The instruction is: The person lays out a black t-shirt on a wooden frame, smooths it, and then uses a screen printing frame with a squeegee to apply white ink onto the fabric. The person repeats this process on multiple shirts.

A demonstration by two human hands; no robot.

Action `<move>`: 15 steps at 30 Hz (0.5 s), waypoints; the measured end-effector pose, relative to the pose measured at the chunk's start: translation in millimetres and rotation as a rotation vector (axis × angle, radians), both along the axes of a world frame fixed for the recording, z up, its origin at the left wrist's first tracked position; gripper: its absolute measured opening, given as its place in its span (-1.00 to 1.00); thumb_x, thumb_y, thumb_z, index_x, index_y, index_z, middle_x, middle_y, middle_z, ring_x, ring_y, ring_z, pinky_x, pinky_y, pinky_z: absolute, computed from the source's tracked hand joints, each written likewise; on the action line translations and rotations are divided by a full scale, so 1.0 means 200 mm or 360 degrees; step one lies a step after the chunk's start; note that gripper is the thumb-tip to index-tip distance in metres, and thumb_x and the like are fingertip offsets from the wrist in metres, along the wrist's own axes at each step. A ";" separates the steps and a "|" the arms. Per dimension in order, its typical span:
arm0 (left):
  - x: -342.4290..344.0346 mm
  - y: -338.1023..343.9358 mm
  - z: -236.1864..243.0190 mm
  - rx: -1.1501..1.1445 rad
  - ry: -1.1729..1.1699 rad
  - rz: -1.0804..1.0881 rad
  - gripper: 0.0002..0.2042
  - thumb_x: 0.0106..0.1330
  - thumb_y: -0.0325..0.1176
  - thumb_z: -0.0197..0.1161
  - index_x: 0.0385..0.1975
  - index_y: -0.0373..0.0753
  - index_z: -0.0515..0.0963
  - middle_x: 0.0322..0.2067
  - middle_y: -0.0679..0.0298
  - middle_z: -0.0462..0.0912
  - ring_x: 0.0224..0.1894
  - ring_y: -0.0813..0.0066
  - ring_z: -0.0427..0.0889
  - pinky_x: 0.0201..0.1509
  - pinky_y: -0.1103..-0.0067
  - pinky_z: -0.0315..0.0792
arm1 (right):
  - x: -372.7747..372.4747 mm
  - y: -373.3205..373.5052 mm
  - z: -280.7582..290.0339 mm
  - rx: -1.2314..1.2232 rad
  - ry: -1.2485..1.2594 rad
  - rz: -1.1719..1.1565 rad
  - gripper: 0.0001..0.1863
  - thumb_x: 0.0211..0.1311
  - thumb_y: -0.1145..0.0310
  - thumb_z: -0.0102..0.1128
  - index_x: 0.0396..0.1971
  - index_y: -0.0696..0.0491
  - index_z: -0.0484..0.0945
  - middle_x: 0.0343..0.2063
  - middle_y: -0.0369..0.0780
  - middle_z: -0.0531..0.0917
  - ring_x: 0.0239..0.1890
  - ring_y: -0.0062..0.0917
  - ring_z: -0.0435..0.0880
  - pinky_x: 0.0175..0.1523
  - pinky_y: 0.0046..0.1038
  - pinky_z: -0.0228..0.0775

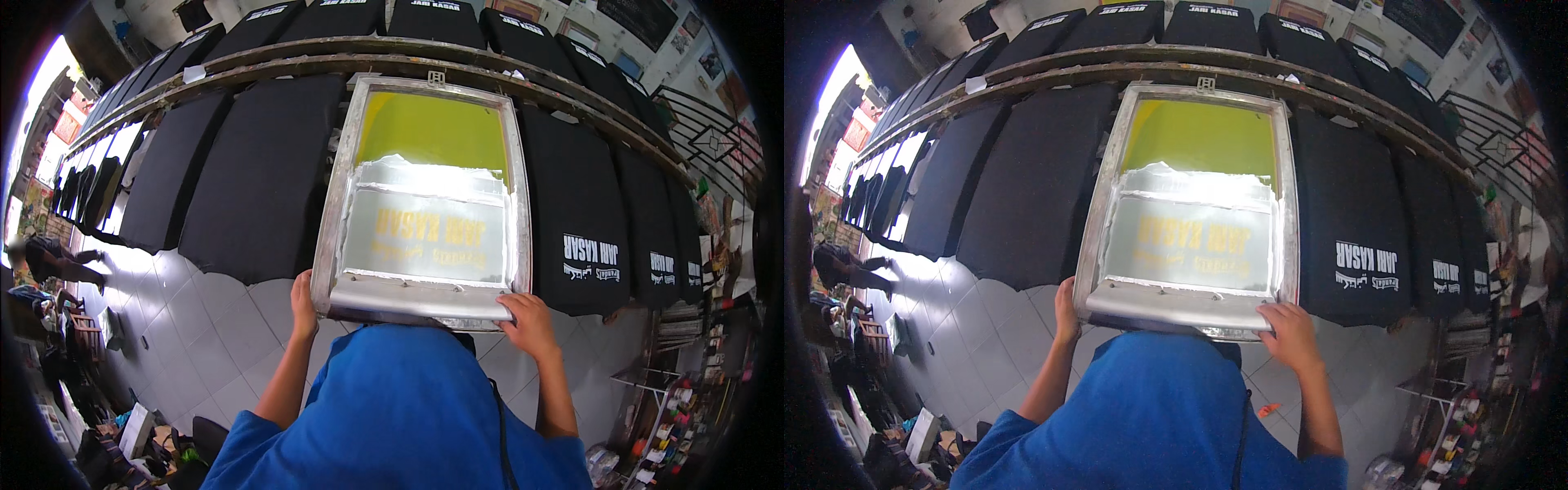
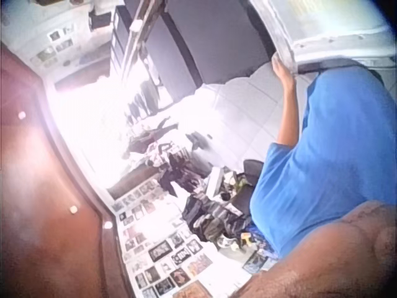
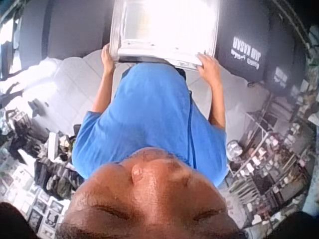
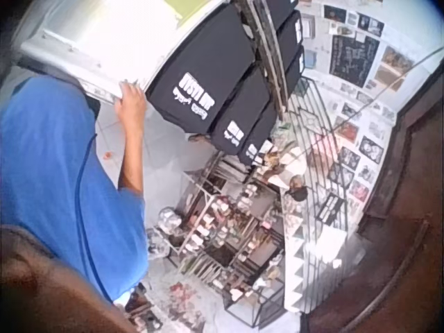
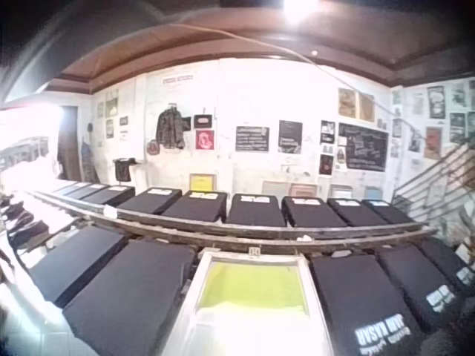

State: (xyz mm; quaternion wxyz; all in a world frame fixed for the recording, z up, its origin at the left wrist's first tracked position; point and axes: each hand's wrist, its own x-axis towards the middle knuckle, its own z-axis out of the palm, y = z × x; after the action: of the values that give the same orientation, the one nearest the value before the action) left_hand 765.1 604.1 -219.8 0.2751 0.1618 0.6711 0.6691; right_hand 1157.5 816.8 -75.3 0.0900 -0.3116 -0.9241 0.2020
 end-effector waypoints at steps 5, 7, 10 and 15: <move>0.05 0.10 0.45 -0.0142 0.0961 -0.0128 -0.53 0.27 -0.18 0.22 0.07 -0.34 0.39 -0.07 0.11 0.51 -0.01 0.30 0.49 0.14 0.45 0.34 | -0.04 0.10 0.03 -0.0020 0.0025 -0.0027 -0.59 -0.21 0.44 0.39 -0.21 0.07 0.60 -0.22 -0.19 0.67 -0.12 -0.27 0.61 0.02 -0.30 0.41; 0.06 0.23 0.69 -0.0239 0.1437 -0.0651 -0.52 0.13 -0.25 0.31 0.03 -0.32 0.43 -0.09 0.10 0.54 -0.01 0.21 0.52 0.12 0.42 0.37 | -0.09 0.14 0.03 0.0030 0.0052 -0.0031 -0.61 -0.20 0.45 0.38 -0.23 0.06 0.61 -0.25 -0.18 0.67 -0.15 -0.26 0.62 -0.02 -0.31 0.43; 0.02 0.42 0.77 -0.0602 0.1847 -0.1621 -0.54 -0.08 -0.35 0.38 -0.09 -0.24 0.51 -0.19 0.10 0.60 -0.07 0.11 0.57 0.00 0.38 0.45 | -0.12 0.21 0.00 -0.0013 -0.0121 -0.0138 -0.69 -0.19 0.44 0.37 -0.32 0.05 0.63 -0.34 -0.18 0.68 -0.23 -0.25 0.64 -0.13 -0.32 0.47; -0.09 0.57 0.85 -0.0765 0.1700 -0.1670 -0.60 -0.26 -0.48 0.37 -0.27 -0.15 0.59 -0.42 0.16 0.63 -0.29 0.12 0.63 -0.23 0.32 0.51 | -0.19 0.38 0.09 -0.0036 0.0010 -0.0088 -0.77 -0.24 0.49 0.38 -0.44 0.02 0.65 -0.46 -0.19 0.67 -0.38 -0.24 0.64 -0.24 -0.30 0.48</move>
State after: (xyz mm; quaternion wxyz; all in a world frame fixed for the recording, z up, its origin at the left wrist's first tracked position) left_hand 747.2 717.2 -49.7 0.2227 0.6933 0.6748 0.1199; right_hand 1120.3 893.4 -57.3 0.0949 -0.3374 -0.9126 0.2107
